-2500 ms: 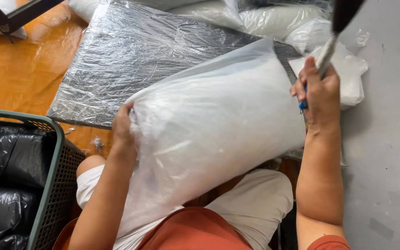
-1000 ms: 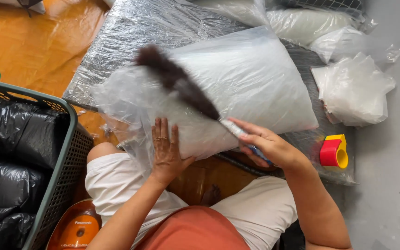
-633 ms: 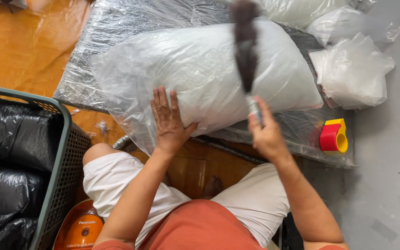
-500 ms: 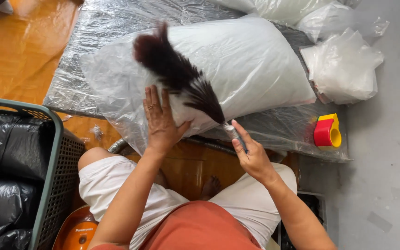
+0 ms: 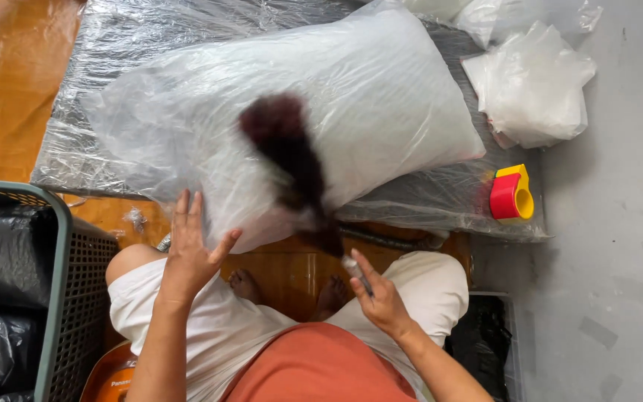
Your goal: Dusting a plastic bag and using a vacuum hose to remove air and compress a cushion inside for packaging.
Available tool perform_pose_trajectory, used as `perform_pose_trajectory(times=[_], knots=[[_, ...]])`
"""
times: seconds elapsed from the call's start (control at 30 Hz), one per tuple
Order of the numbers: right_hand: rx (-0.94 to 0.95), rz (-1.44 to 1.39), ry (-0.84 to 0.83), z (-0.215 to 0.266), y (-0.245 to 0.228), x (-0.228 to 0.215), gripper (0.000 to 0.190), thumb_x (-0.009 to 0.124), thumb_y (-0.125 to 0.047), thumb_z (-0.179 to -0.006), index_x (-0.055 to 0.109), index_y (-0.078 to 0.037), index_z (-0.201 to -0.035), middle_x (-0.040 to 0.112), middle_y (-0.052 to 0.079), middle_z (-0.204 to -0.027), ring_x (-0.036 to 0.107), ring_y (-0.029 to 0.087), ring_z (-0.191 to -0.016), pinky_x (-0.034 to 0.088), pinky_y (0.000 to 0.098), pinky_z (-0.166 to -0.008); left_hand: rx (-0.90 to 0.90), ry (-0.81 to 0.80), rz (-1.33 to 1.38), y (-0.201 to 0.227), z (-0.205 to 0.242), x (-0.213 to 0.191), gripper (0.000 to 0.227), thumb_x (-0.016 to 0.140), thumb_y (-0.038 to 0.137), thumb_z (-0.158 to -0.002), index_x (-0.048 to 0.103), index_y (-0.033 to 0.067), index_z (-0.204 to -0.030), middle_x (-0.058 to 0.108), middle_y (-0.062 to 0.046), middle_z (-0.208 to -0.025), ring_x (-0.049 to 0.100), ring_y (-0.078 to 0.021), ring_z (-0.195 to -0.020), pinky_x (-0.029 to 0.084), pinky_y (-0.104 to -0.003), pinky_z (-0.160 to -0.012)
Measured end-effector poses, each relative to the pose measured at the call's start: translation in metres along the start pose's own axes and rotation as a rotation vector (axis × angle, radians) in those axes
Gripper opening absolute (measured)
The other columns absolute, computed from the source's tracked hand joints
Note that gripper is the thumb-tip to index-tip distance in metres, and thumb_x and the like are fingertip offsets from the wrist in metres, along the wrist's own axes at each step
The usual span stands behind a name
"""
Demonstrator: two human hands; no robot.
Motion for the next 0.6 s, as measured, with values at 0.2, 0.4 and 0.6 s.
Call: perform_pose_trajectory(times=[0.2, 0.4, 0.6], knots=[[0.238, -0.129, 0.432, -0.016, 0.030, -0.062, 0.053, 0.043, -0.026, -0.108, 0.035, -0.014, -0.159, 0.059, 0.000, -0.073, 0.051, 0.011, -0.057, 0.043, 0.0263, -0.053, -0.067, -0.028, 0.106, -0.008, 0.009, -0.003, 0.085, 0.066, 0.049, -0.088, 0.039, -0.0025, -0.151, 0.035, -0.020, -0.161, 0.039, -0.0359, -0.145, 0.035, -0.043, -0.116], [0.037, -0.074, -0.080, -0.004, -0.031, 0.008, 0.064, 0.047, -0.026, -0.104, 0.018, -0.020, -0.161, 0.077, 0.014, -0.120, 0.075, 0.026, -0.072, 0.058, 0.0394, -0.062, -0.045, 0.051, 0.193, -0.009, 0.011, 0.002, 0.076, 0.065, 0.042, -0.091, 0.043, -0.0027, -0.148, 0.041, -0.021, -0.156, 0.044, -0.0365, -0.141, 0.038, -0.043, -0.114], [0.027, -0.495, -0.036, -0.022, -0.101, -0.015, 0.062, 0.045, -0.018, -0.104, 0.022, -0.010, -0.162, 0.055, -0.002, -0.064, 0.043, 0.008, -0.050, 0.039, 0.0214, -0.049, -0.057, 0.114, 0.212, -0.016, 0.019, 0.008, 0.080, 0.066, 0.046, -0.091, 0.041, -0.0060, -0.147, 0.044, -0.025, -0.147, 0.048, -0.0399, -0.133, 0.040, -0.045, -0.111]])
Point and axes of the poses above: each hand's wrist, its own z-axis away from the middle knuckle, its own x-axis out of the palm, y = z × x, the point moved 9 cm from there along -z, towards the middle knuckle
